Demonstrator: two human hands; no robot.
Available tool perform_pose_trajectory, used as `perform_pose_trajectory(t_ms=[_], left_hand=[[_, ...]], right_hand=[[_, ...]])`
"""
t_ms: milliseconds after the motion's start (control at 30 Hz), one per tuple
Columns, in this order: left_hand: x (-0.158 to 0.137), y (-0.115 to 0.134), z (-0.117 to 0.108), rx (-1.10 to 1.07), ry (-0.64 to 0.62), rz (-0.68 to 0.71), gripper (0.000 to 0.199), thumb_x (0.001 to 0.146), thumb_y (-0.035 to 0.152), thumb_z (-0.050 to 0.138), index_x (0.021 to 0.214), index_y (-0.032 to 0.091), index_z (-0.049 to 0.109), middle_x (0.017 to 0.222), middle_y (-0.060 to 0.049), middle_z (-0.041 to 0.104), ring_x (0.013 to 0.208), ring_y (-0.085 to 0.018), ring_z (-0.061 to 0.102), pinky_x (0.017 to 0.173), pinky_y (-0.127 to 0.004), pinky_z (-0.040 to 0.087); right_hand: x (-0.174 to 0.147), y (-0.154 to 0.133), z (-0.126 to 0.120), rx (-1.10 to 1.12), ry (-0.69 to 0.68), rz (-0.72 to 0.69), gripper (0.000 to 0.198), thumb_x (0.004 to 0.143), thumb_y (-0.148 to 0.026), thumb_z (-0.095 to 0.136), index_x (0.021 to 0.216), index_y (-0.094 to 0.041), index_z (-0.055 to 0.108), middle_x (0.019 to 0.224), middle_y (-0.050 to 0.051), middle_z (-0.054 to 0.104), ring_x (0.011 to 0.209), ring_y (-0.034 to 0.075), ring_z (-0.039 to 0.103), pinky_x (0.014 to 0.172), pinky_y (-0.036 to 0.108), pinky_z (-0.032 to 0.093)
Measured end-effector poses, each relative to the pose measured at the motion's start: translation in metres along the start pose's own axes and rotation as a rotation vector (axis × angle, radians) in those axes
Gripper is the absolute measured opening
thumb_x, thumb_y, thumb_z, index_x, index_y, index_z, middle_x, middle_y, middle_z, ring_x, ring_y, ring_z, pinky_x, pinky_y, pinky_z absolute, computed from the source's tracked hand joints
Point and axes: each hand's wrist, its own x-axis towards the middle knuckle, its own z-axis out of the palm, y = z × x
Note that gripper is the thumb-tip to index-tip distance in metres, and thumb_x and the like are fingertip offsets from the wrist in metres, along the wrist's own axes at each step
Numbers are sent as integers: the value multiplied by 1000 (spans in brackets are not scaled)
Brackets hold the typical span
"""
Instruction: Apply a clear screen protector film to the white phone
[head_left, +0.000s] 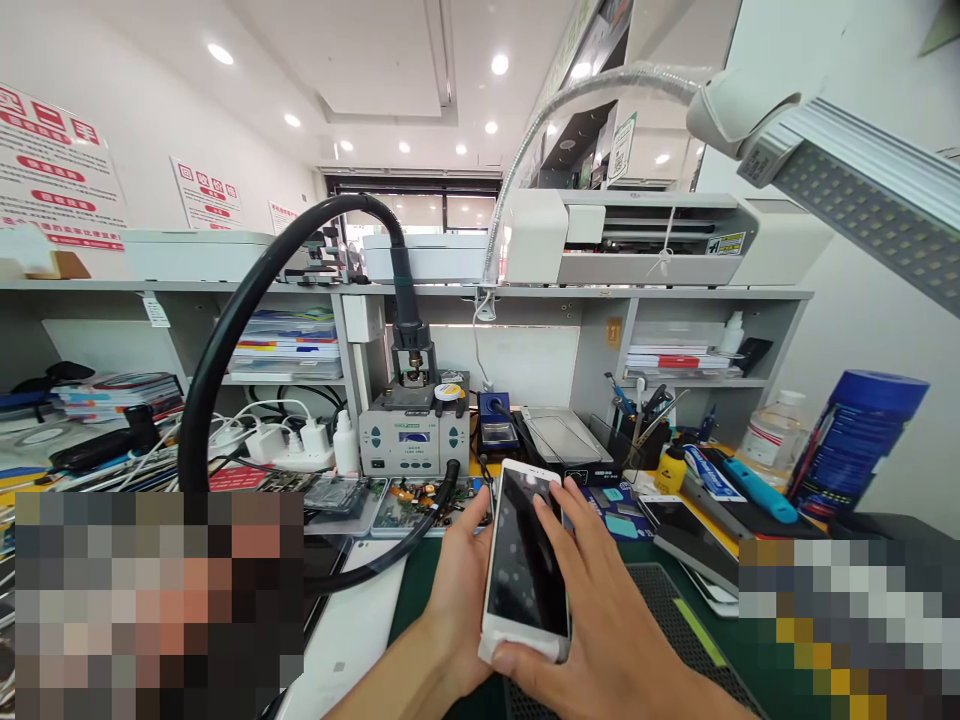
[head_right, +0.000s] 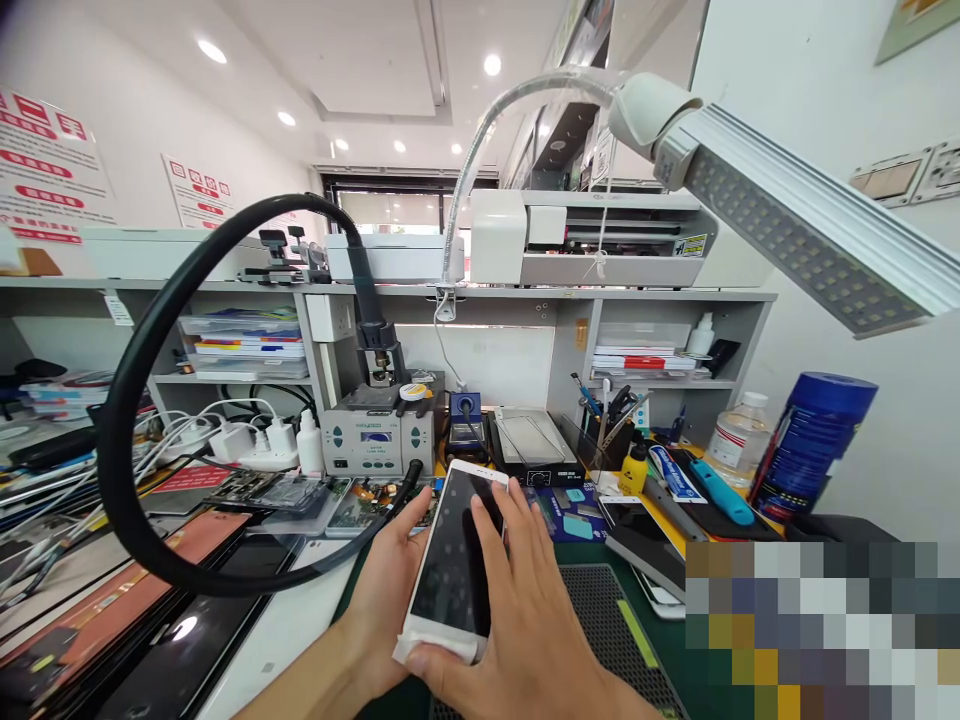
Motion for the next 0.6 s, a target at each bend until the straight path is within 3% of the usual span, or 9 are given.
perform_pose_trajectory(t_ms=[300,467,600], left_hand=[[-1,14,-1,38,-64,26,53,94,54,47,119,11,67,89,-13,75,76,-27,73,78,-38,53],[-3,21,0,90,-93,40,64,95,58,41,121,5,66,91,-18,75,72,-28,72,71,-36,53],[-4,22,1,102,-42,42,64,95,57,43,124,5,65,93,-19,75,75,-30,73,73,-38,54]], right_hand=[[-1,7,-11,82,-75,152,99,81,-56,66,157,-26,10,166,11,7,150,43,10,113,64,34],[1,9,-15,182,-131,238,94,83,-58,64,156,-25,16,164,12,13,150,40,15,115,58,34],[0,9,-17,274,-142,247,91,86,-53,63,156,-26,12,163,14,17,150,38,16,117,58,31]])
